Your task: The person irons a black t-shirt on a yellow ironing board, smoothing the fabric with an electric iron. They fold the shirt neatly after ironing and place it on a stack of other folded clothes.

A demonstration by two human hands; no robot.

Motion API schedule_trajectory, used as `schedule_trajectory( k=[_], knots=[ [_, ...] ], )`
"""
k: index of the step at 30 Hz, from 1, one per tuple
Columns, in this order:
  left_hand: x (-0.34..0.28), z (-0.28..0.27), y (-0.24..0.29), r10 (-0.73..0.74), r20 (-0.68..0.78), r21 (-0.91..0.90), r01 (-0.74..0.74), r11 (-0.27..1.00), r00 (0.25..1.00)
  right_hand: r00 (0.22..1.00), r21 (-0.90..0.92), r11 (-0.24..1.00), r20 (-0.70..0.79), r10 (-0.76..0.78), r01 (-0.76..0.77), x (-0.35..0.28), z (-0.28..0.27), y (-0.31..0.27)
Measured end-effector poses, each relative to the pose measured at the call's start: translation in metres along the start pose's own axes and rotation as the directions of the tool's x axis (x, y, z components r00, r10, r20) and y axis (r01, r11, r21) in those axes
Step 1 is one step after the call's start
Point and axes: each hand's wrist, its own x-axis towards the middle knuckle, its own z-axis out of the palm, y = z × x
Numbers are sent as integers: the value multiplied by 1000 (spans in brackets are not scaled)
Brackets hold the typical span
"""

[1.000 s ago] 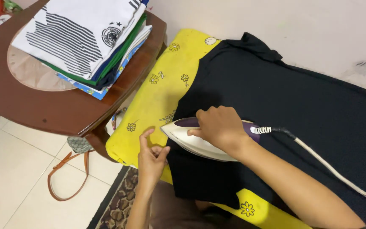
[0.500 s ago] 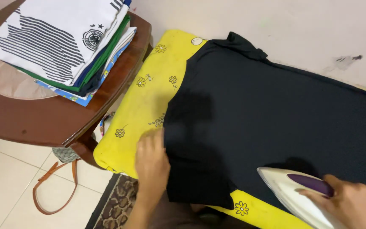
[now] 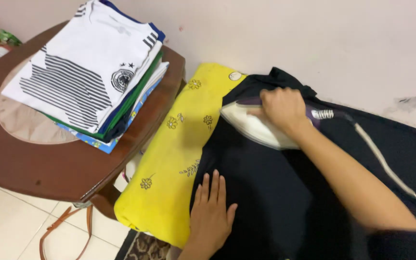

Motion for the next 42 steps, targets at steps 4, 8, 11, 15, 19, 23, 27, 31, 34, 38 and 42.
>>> schedule_trajectory(
  k=[4, 8, 11, 15, 19, 23, 27, 31, 34, 38, 42],
  knots=[
    [5, -4, -3, 5, 7, 7, -5, 1000, 1000, 945, 87, 974, 272, 181, -211, 74, 5, 9],
    [1, -12, -3, -23, 53, -143, 30, 989, 998, 917, 93, 987, 391, 82, -128, 33, -35, -3],
    [2, -21, -7, -84, 10, -303, 83, 949, 996, 928, 129, 990, 359, -96, 52, -50, -53, -19],
    [-3, -21, -6, -104, -105, -420, 51, 906, 989, 890, 267, 942, 351, -293, 205, -144, -92, -44],
    [1, -17, -3, -96, -40, -302, 80, 950, 995, 960, 246, 936, 54, -274, 253, -96, -52, -51],
    [1, -21, 1, -83, -35, -217, 74, 973, 996, 999, 91, 996, -53, -5, 10, 10, -7, -45],
    [3, -25, 1, -86, -28, -189, 79, 979, 996, 981, 142, 983, 168, 93, -117, 43, -4, -34],
    [5, -21, -3, -85, 3, -207, 83, 975, 996, 996, 64, 994, 12, -91, 90, -70, -42, -24],
    [1, -21, -3, -65, 7, -187, 65, 980, 998, 931, 164, 975, 309, -195, 150, -179, -86, -6],
    [2, -20, -1, -58, -23, -120, 55, 991, 998, 846, 9, 1000, 533, 6, -13, -270, -77, 46],
    [1, -21, 0, -71, 8, -77, 72, 994, 997, 770, -244, 929, 521, 368, -279, -231, -63, 119]
  ],
)
